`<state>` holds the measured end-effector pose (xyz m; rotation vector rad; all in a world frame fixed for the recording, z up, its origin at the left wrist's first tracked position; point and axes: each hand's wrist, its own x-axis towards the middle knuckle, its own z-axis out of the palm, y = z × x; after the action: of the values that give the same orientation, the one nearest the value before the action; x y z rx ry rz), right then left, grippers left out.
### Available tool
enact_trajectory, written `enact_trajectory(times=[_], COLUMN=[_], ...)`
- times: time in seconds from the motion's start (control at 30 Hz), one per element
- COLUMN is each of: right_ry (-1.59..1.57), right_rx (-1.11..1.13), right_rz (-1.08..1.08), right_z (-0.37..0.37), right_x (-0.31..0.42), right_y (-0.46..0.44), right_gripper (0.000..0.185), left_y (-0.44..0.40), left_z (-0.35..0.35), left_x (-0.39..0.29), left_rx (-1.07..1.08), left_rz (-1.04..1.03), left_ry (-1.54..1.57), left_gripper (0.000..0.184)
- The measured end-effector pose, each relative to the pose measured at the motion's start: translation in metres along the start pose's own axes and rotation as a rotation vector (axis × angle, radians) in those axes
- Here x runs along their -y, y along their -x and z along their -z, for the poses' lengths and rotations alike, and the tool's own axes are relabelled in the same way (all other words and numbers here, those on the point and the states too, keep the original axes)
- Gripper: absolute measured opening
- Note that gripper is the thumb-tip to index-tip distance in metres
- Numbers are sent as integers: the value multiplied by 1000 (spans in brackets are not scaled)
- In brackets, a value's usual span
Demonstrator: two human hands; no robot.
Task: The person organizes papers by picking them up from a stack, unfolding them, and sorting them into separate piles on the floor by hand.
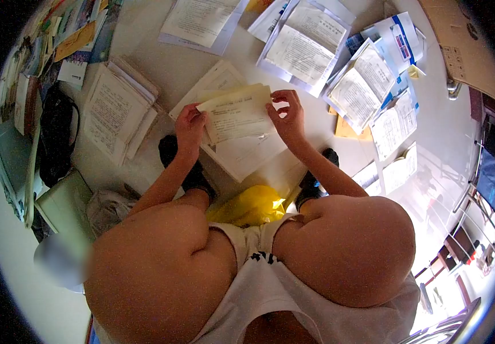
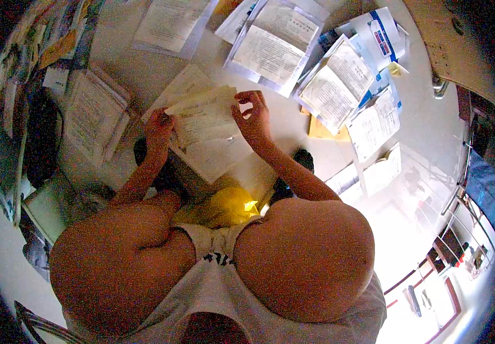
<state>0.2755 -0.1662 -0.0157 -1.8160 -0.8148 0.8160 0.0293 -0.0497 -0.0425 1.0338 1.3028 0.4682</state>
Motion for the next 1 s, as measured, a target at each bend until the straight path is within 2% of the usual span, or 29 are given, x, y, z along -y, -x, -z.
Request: enact_trajectory(times=[0.1,0.23,0.33,0.37,0.43,0.47,0.53,0.6,0.63,0.7,0.73,0.8,0.83,0.9,0.93,1.0], right_ry=[28,12,-27,-77,-128,-155,-182,-126,-126,-117,-118,-216,-215,-206,-202,-54], right_rx=[52,104,91,98,104,102,102,191,194,292,294,366,368,352,354,303], right_rz=[129,129,194,210,225,295,364,393,393,483,484,630,632,726,735,783], right_z=[4,6,9,12,16,17,21,28,32,38,39,42,43,46,49,58], right_x=[2,3,2,2,-1,-7,-8,-5,-2,4,7,14,18,28,30,31], right_y=[1,9,15,18,23,26,30,37,39,43,44,45,45,44,44,28], right_gripper=[17,15,20,23,27,30,33,44,44,46,46,46,46,44,44,42], left_y=[6,5,7,14,29,34,40,40,39,32,27,18,16,13,23,45], left_z=[-3,5,5,1,-2,-1,3,14,17,24,26,28,30,31,29,13], left_x=[-4,4,-5,-11,-35,-46,-53,-54,-51,-38,-30,-15,-8,0,-17,-70], left_rx=[-22,-16,10,-37,-83,-32,19,310,308,454,451,501,498,559,552,504], left_rz=[-21,-26,-31,-247,-463,-549,-630,-777,-775,-978,-977,-1106,-1107,-1000,-1008,-735], left_ry=[62,31,-139,-182,-225,-366,-509,-826,-826,-819,-820,-970,-969,-777,-776,-448], left_gripper=[19,21,26,31,35,39,43,47,47,43,43,35,35,31,31,31])
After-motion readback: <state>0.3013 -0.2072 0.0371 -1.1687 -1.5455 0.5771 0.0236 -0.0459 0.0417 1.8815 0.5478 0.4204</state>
